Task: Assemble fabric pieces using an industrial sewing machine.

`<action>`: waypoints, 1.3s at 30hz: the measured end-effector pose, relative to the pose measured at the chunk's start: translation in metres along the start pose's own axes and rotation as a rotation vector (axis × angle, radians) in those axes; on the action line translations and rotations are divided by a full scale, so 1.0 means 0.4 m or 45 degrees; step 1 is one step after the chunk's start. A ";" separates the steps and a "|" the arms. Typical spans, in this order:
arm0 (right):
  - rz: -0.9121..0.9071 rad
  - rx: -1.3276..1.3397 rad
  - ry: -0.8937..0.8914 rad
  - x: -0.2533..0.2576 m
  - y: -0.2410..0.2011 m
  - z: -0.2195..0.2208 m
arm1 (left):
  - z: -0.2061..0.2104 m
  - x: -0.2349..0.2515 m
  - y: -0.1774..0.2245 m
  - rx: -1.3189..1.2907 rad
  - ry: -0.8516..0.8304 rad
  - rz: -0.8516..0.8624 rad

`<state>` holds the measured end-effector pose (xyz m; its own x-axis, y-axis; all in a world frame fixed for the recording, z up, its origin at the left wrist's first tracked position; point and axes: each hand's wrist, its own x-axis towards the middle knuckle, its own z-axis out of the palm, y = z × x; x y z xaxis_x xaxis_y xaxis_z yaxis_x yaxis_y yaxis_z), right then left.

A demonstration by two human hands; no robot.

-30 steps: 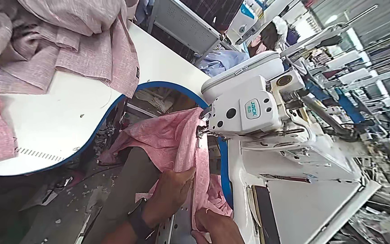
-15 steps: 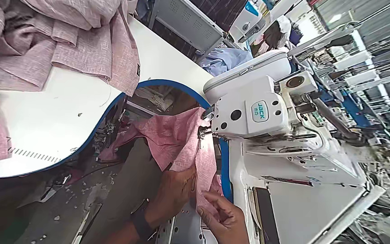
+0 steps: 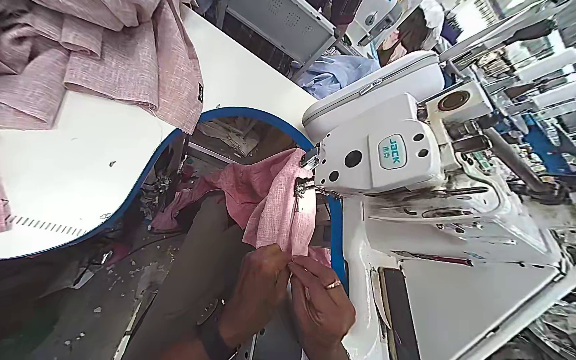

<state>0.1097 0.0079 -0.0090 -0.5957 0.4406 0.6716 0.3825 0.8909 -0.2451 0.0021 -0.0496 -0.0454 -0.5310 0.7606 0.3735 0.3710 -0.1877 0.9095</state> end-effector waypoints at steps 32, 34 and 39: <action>0.157 -0.151 -0.102 0.051 0.041 0.093 | 0.131 0.573 -0.256 -0.797 -0.195 -0.954; 0.132 -0.172 -0.108 0.059 0.042 0.095 | 0.172 0.510 -0.279 -0.731 -0.032 -1.021; 0.357 0.346 -0.057 0.047 0.017 -0.015 | -0.011 0.342 -0.126 -0.778 0.202 -0.513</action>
<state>0.1054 0.0217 0.0061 -0.5269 0.6701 0.5229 0.3375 0.7295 -0.5948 -0.0927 0.0611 -0.0391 -0.6568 0.7535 -0.0299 -0.3400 -0.2604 0.9036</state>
